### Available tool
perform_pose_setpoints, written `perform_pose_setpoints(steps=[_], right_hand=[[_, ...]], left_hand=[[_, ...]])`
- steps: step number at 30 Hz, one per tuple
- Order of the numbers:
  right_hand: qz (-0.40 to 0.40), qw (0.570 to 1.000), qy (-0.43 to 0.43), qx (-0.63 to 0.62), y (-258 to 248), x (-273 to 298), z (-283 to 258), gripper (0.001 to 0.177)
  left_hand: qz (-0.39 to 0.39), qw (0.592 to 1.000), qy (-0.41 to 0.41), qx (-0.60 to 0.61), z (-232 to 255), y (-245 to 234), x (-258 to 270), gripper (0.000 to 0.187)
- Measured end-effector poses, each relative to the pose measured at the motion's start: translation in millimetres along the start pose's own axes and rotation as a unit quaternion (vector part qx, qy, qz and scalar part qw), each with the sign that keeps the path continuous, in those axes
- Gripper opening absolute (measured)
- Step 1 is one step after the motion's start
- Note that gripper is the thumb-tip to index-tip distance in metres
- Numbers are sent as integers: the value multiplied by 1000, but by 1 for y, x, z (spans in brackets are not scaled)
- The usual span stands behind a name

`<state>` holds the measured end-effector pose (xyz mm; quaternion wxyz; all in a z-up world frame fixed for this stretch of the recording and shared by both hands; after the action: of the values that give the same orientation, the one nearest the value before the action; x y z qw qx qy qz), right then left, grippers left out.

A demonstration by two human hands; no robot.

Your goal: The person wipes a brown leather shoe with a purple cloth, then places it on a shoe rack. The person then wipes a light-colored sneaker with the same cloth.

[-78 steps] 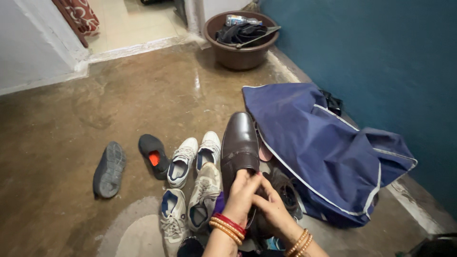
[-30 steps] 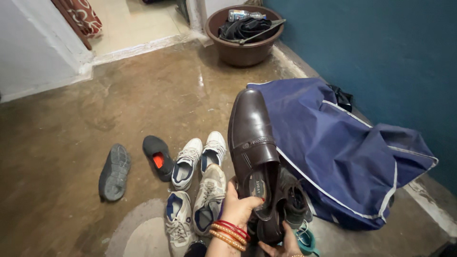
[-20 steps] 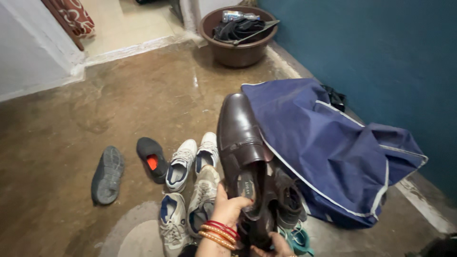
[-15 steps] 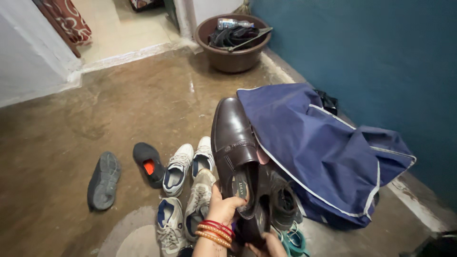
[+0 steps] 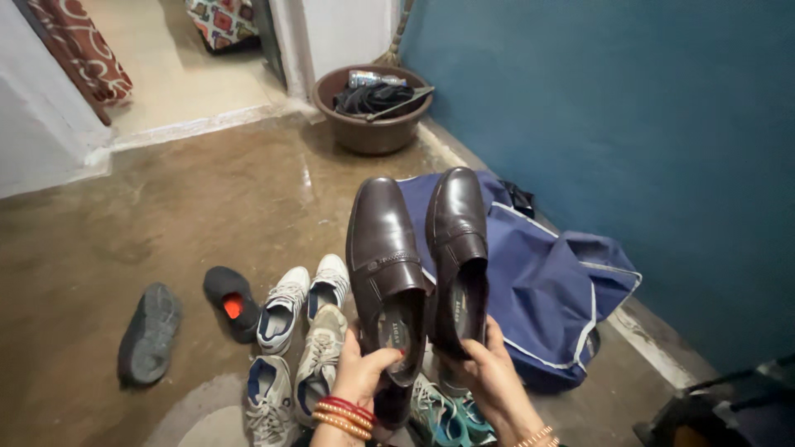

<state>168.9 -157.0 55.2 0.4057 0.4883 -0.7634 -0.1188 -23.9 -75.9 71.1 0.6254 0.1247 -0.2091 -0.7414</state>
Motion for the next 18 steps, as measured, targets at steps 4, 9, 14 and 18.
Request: perform_pose_setpoints(steps=[4, 9, 14, 18], right_hand=[[15, 999, -2, 49, -33, 43, 11, 70], [89, 994, 10, 67, -49, 77, 36, 76], [41, 996, 5, 78, -46, 96, 48, 79], [48, 993, -1, 112, -43, 98, 49, 78]], left_hand=[[-20, 1000, -6, 4, 18, 6, 37, 69], [-38, 998, 33, -44, 18, -1, 79, 71], [-56, 996, 69, -22, 2, -7, 102, 68], [-37, 998, 50, -25, -6, -12, 100, 58]])
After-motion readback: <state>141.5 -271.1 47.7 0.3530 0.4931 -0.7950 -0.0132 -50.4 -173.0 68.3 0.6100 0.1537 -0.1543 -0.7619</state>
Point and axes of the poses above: each hand's wrist, its own x-axis away from the middle knuckle, its own y-axis out of the palm, z = x × y, the point moved 1 cm from there along -x, towards the middle knuckle, and after that the axes turned 15 degrees about y, right-handed, at the moved point
